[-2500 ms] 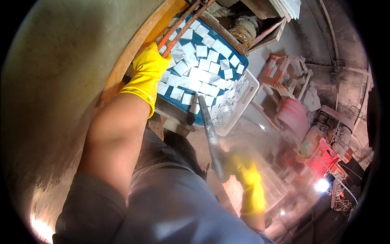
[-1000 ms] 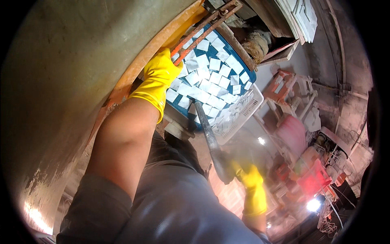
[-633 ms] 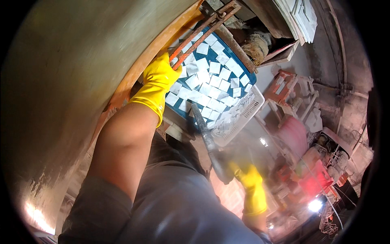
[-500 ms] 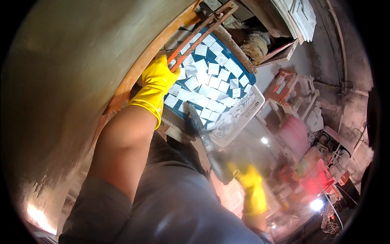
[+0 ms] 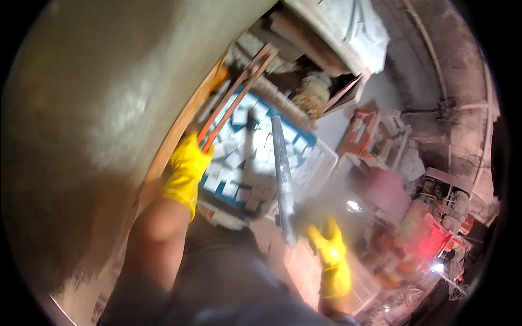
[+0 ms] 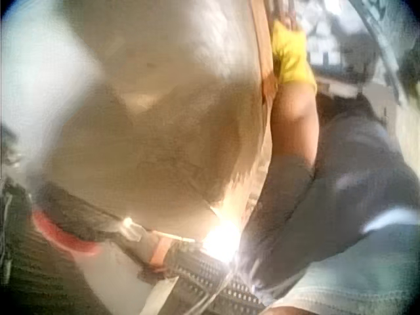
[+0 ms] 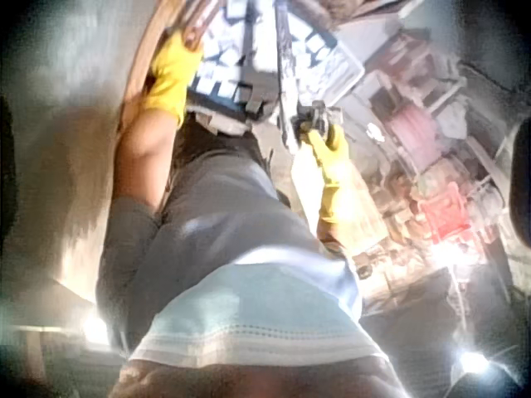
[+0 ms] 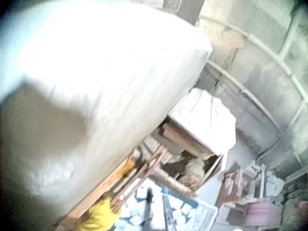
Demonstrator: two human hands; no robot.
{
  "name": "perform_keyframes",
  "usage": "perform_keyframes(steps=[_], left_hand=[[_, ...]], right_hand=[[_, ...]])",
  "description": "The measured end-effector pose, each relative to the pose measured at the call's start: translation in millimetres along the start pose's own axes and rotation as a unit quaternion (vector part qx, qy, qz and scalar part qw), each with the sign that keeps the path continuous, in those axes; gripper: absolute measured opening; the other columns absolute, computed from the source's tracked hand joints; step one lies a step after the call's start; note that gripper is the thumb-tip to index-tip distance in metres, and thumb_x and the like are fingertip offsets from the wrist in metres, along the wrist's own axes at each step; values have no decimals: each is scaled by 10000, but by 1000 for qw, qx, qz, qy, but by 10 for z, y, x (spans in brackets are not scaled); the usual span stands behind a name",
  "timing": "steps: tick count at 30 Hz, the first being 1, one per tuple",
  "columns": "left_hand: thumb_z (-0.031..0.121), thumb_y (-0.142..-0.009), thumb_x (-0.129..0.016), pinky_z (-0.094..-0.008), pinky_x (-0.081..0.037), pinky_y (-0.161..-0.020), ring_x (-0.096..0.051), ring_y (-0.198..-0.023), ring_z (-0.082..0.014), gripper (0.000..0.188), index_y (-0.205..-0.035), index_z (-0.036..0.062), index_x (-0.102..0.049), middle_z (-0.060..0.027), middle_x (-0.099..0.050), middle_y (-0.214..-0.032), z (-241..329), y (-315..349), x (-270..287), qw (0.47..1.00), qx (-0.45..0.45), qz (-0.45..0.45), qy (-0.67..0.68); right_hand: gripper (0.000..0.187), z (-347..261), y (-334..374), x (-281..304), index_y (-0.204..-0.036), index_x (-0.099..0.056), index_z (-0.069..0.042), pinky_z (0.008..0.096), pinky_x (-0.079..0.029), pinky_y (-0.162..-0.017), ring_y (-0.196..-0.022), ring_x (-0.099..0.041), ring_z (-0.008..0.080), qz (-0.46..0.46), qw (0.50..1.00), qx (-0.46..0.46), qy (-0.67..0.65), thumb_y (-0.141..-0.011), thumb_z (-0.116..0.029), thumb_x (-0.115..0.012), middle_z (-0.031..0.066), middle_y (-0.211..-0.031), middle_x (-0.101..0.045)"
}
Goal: The person lifts a basket of white rectangular tiles and pours them into a large industrial machine with rotating rollers. They then use both hands to spread and arrange the tiles on the machine's surface.
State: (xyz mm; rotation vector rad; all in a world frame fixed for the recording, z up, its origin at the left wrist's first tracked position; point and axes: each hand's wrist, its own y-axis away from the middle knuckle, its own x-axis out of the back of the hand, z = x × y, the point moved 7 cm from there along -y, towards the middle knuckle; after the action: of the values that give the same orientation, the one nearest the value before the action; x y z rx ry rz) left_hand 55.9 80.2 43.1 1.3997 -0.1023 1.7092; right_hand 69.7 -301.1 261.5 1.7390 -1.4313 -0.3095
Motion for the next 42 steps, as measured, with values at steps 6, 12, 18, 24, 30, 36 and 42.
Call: perform_keyframes(steps=[6,12,18,24,30,36,42], left_hand=[[433,-746,-788,-441,-552,-783,-699,-921,-374,517,-1125,105,-663,-153,-725,-977,52,40,40,996,-53,51,43],[477,-760,-760,-438,-557,-807,-704,-936,-381,640,-1195,22,-644,-203,-719,-1010,31,-4,33,998,-42,54,-7],[385,-743,-792,-440,-556,-771,-703,-877,-372,483,-1077,64,-655,-169,-722,-947,189,60,217,998,-38,59,2],[420,-750,-779,-455,-556,-759,-702,-885,-389,508,-1129,101,-666,-172,-728,-967,122,41,159,994,-72,77,38],[395,-765,-800,-458,-546,-815,-688,-972,-404,583,-1234,89,-641,-190,-717,-1093,155,50,108,999,-38,30,-3],[362,-801,-784,-434,-539,-836,-687,-990,-378,531,-1204,54,-630,-201,-708,-1091,24,-88,-56,990,-128,40,30],[378,-836,-792,-382,-491,-957,-649,-1117,-330,630,-1324,37,-588,-166,-682,-1227,-1,-106,-92,988,-103,1,114]], right_hand=[[397,-1466,-851,382,-1290,-591,-2,298,-546,-708,-760,-671,163,110,954,266,-82,-986,-249,-652,105,-995,-727],[450,-3552,-2677,464,-1156,-642,-22,465,-586,-835,-866,-690,343,-204,787,247,-528,-1006,-443,-590,164,-1046,-717],[535,-4437,-3596,135,-1385,-478,-112,487,-360,-1148,-1349,-457,297,-123,793,273,-531,-977,-444,-577,124,-1420,-512],[385,-2487,-2908,-497,-1353,-571,-43,336,-471,-971,-1082,-620,217,-11,875,352,-331,-1060,-289,-526,82,-1316,-633],[471,922,-1726,-641,-1441,-466,41,365,-408,-1116,-1323,-525,273,274,940,182,-94,-1026,-145,-586,202,-1432,-543],[752,2508,-1144,-1404,-1524,-347,37,486,-246,-1198,-1433,-345,457,354,927,82,95,-949,-307,-687,321,-1553,-343],[832,2443,-1259,-1499,-1523,-349,30,576,-217,-1177,-1399,-321,533,478,863,96,130,-894,-394,-691,364,-1527,-338]])
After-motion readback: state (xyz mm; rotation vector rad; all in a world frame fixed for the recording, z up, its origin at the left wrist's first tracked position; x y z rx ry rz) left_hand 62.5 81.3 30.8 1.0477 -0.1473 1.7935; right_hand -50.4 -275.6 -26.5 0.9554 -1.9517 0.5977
